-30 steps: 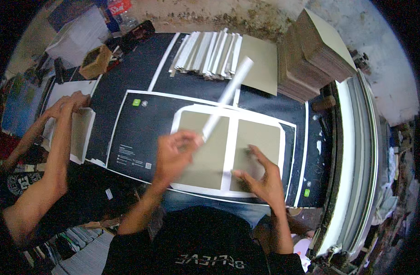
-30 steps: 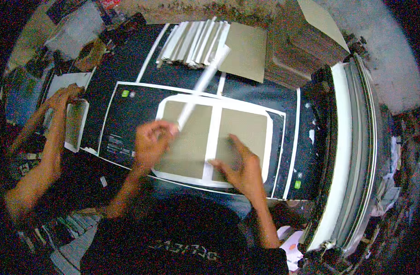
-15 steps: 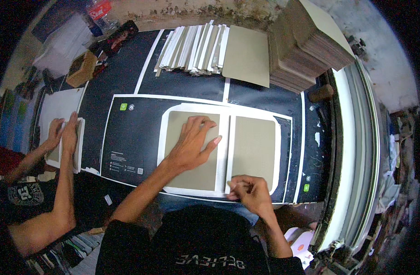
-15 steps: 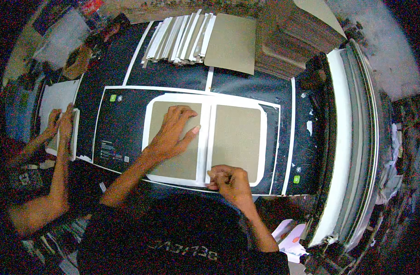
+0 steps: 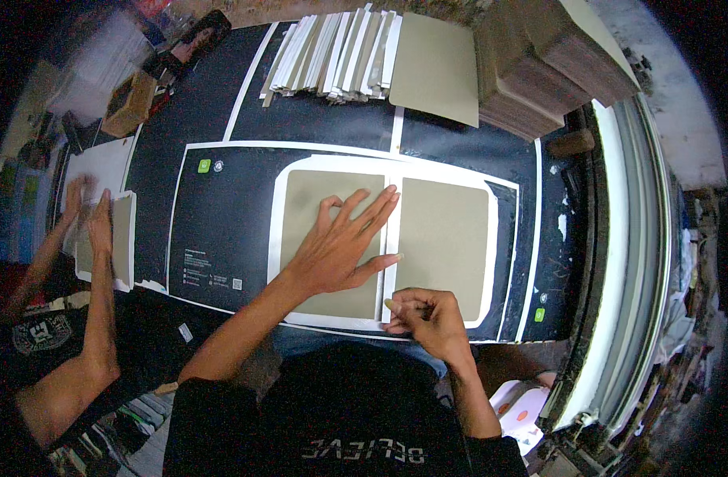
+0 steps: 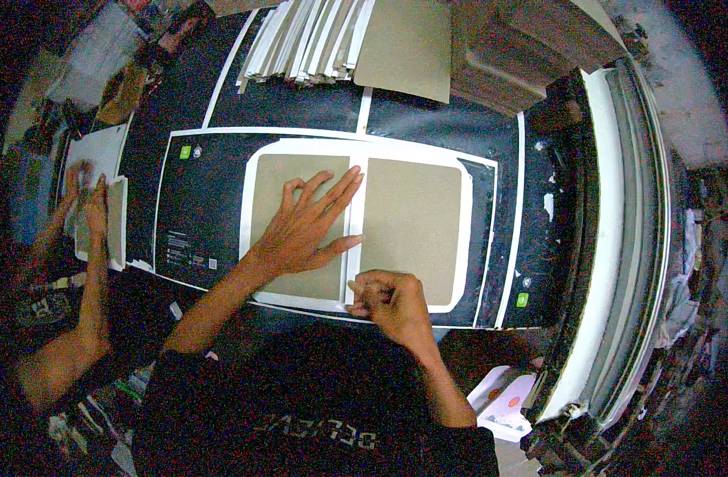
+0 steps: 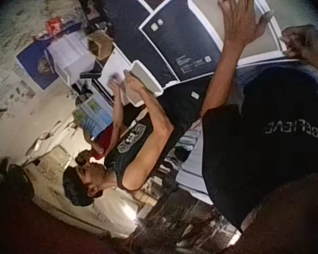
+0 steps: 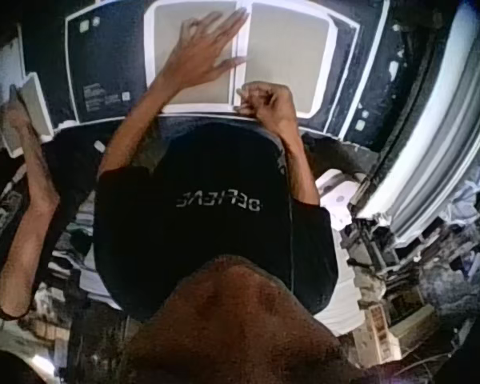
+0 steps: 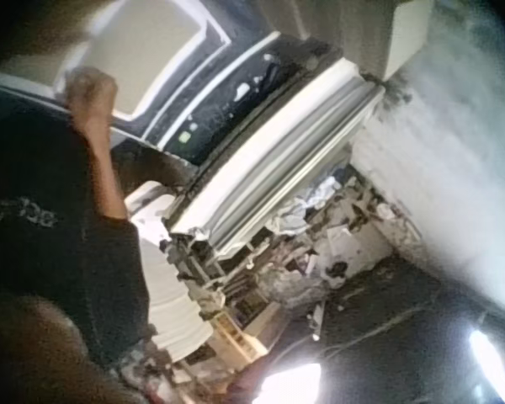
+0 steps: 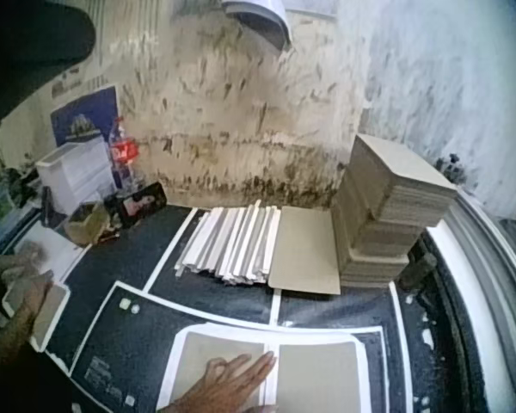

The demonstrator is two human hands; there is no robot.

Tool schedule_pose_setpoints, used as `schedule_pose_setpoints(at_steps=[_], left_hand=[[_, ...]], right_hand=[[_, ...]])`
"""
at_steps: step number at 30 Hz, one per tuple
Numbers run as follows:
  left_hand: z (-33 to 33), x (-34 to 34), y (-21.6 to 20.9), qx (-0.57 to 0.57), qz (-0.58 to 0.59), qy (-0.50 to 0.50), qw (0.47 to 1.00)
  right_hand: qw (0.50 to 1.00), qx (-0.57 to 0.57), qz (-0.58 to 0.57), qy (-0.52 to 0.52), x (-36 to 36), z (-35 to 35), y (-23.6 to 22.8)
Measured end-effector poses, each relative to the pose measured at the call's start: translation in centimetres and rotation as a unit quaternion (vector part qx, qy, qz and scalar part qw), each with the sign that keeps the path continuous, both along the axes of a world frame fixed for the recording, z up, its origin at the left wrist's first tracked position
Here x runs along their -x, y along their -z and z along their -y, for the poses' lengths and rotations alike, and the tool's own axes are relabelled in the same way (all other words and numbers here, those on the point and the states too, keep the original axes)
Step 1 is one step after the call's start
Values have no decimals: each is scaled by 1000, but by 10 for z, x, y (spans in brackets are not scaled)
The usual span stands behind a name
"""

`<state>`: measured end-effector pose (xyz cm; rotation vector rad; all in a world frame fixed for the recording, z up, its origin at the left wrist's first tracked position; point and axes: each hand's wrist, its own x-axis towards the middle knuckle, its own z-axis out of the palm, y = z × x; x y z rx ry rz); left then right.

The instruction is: The person assembles book covers by applying glue to cardboard sheets using a machine, then manually placing the cardboard onto printed paper sheets and folding the edges to secure them.

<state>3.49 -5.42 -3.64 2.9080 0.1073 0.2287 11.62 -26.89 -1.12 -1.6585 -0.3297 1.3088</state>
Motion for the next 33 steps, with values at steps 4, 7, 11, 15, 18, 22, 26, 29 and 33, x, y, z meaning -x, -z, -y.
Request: schedule_pose_setpoints(at_steps=[4,7,11,15,18,22,26,29,33], left_hand=[[0,-1,-3,-11,-6,0,1000],[0,-1,4,-5,-4,1,1000],[0,-1,2,-11,-5,1,1000],[0,-2,2,-16,-11,0,1000],[0,-2,5,16,5,-2,1000],[0,-2,6,29,11,-6,1000],[1,-2,3,29,9,-6,1000],[0,-3,3,16,13,-4,1000],[3,-1,6,-2,-1,-5,1000]], right_hand=[[1000,7,-23,2,-5,0,1],[1000,12,-25,12,-4,-1,2],[999,3,-34,10,-4,-1,5],[999,15,-30,3,-6,-4,0],[999,12,-30,1,-6,-4,1],[999,1,-34,4,-6,-3,4],[999,16,-32,5,-6,-6,-4],[999,16,31,-21,-8,-5,-11],[975,19,218,-45,-16,-4,-11]])
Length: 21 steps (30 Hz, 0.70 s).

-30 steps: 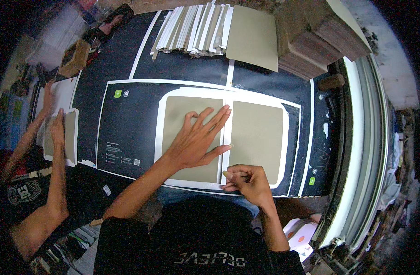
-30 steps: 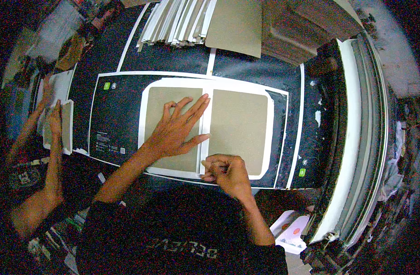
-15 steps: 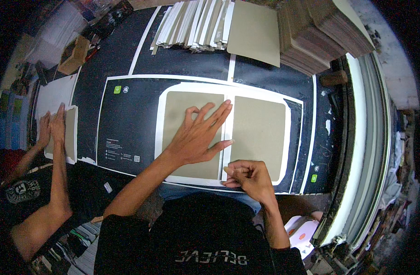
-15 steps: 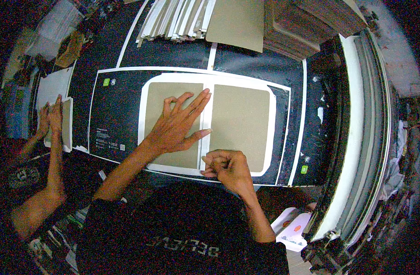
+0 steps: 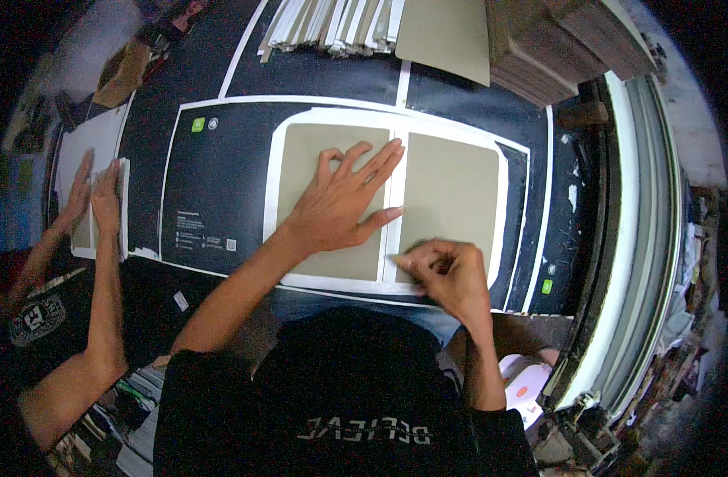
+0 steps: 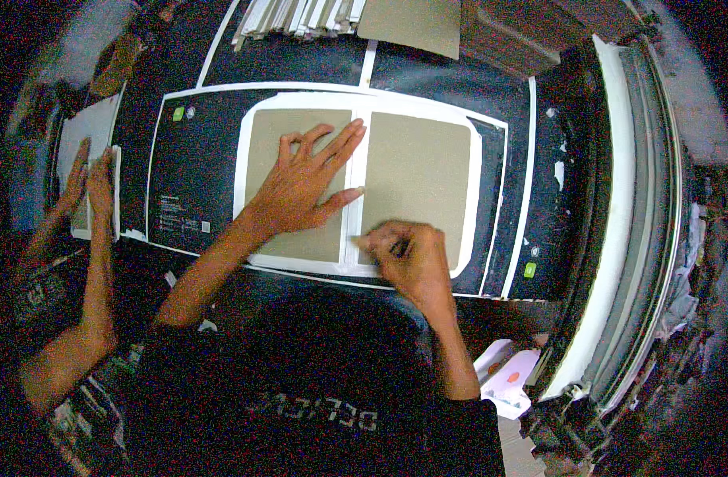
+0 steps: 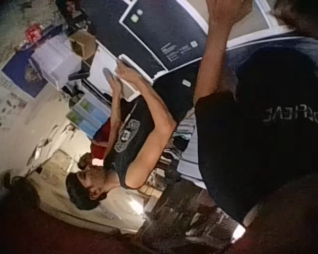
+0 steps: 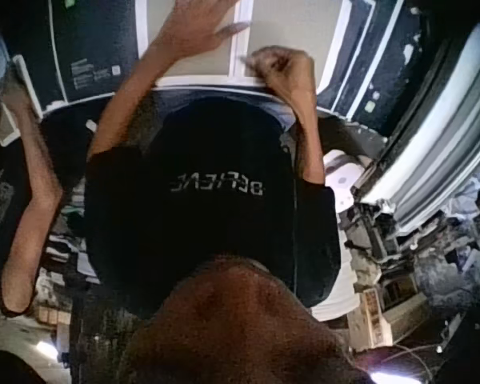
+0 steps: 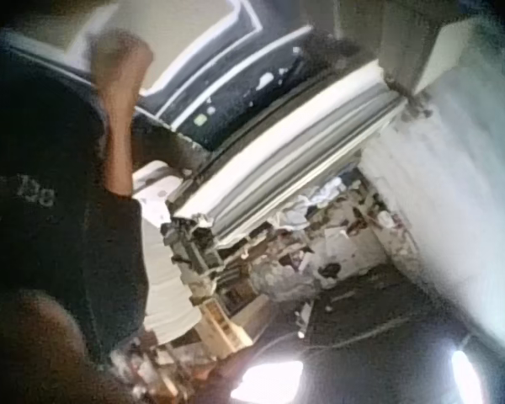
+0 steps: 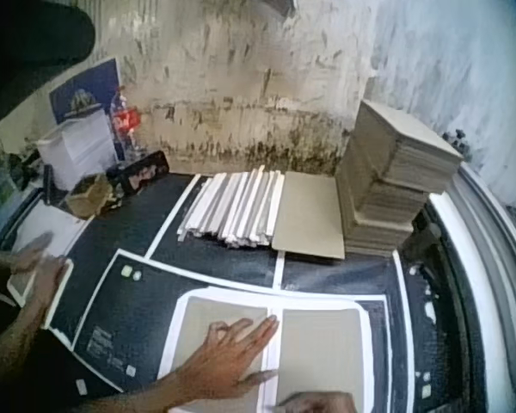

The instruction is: The person assembles book covers by applying glue to cardboard sheets using a machine, then manually placing the cardboard onto printed paper sheets and folding the edges to secure them.

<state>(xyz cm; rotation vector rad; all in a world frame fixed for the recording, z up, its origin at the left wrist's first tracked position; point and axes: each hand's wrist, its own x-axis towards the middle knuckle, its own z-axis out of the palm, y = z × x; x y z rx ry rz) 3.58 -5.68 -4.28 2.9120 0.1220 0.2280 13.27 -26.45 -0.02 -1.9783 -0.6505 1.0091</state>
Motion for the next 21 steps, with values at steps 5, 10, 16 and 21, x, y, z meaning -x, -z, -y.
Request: schedule_pose_setpoints(at_steps=[5,10,16,21], left_hand=[[-2,0,-2,23,4,-3,1000],[-1,0,1,11,15,-1,1000],[-1,0,1,2,16,-2,1000],[-1,-1,4,1,17,0,1000]], right_hand=[[995,-14,82,-58,-4,-12,-1],[992,9,100,-77,-4,-16,-2],[990,14,101,-95,-6,-17,-7],[988,31,97,-113,-9,-22,-10]])
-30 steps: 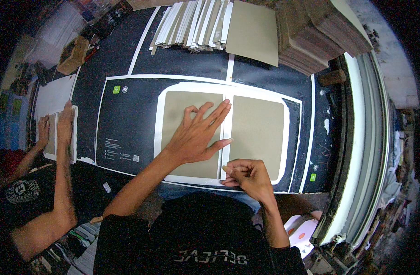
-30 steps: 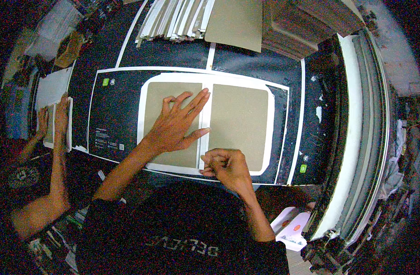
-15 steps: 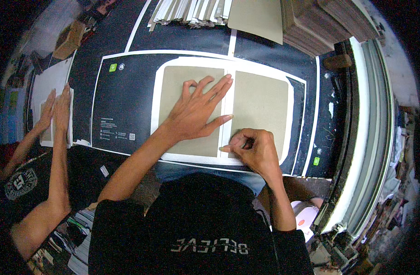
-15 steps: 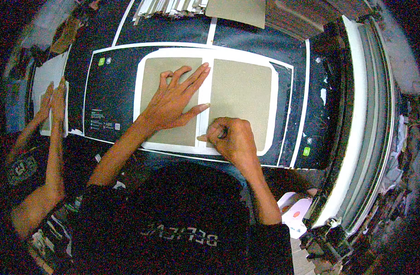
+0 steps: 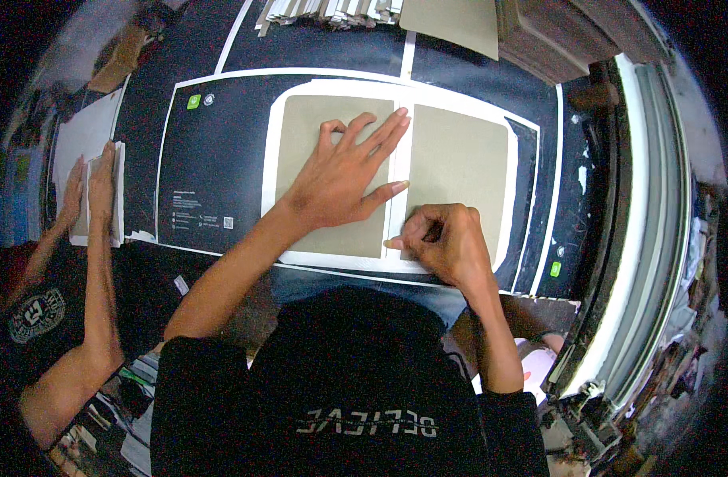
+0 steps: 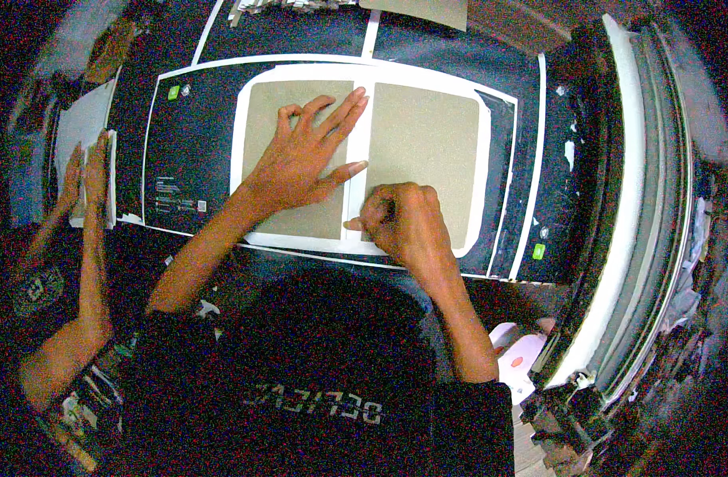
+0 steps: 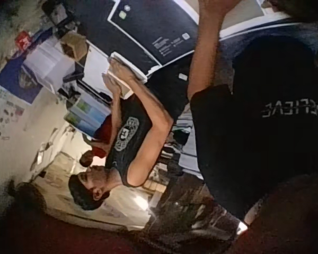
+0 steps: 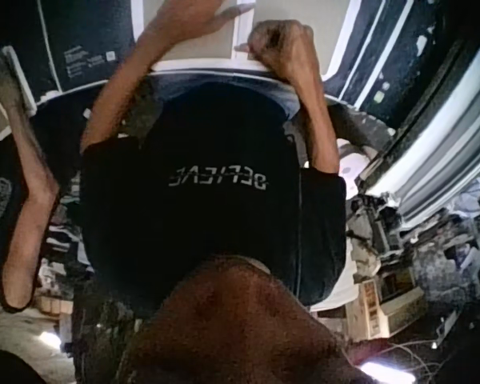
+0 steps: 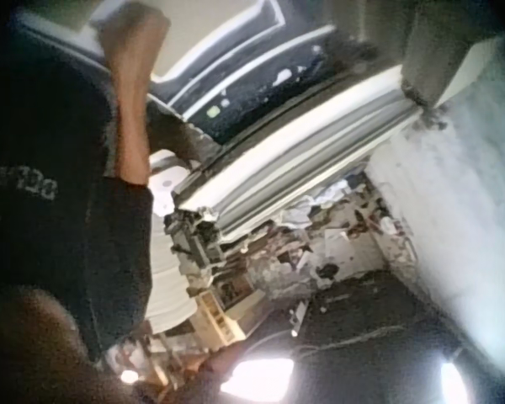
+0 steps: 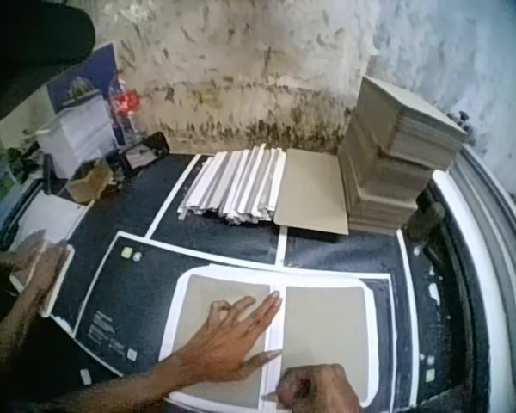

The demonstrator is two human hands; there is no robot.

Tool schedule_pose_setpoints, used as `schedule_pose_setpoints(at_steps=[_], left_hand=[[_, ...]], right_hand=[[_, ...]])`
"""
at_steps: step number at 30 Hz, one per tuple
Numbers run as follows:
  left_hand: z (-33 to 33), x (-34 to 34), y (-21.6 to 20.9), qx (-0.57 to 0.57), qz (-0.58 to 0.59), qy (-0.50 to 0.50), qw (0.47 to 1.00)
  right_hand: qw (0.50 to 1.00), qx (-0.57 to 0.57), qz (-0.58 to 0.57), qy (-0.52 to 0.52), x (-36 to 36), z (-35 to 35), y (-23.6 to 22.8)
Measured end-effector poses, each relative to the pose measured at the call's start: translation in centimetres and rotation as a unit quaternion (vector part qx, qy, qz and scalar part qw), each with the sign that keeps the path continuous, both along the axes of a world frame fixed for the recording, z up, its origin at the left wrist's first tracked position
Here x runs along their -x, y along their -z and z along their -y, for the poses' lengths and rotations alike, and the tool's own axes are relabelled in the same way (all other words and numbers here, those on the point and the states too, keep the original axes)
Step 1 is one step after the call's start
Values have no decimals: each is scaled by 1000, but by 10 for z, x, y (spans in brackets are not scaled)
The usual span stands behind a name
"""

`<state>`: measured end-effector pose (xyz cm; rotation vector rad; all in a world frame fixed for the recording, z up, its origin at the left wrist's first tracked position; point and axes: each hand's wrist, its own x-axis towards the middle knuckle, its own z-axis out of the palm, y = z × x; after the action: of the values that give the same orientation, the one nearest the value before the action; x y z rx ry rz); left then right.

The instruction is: The person assembles book covers by applying glue to cardboard sheets using a machine, then manually placing the cardboard onto printed paper sheets and folding the edges to secure them.

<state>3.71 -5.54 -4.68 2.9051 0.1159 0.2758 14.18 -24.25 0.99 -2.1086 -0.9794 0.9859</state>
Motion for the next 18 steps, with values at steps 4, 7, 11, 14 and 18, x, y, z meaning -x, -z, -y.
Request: schedule_pose_setpoints(at_steps=[4,7,11,14,18], left_hand=[[-1,0,-2,-9,-7,2,1000],[-1,-1,-3,1,-14,5,1000],[-1,-1,-1,-5,-10,8,1000],[-1,-1,-2,-2,-8,6,1000],[1,-1,-7,-9,-25,6,1000]], right_hand=[[999,-33,-9,4,-2,0,6],[1000,-24,-20,-3,-4,1,8],[999,-32,-31,6,-3,2,10],[999,-39,-16,-11,-4,1,9],[999,-41,-27,12,-3,3,10]])
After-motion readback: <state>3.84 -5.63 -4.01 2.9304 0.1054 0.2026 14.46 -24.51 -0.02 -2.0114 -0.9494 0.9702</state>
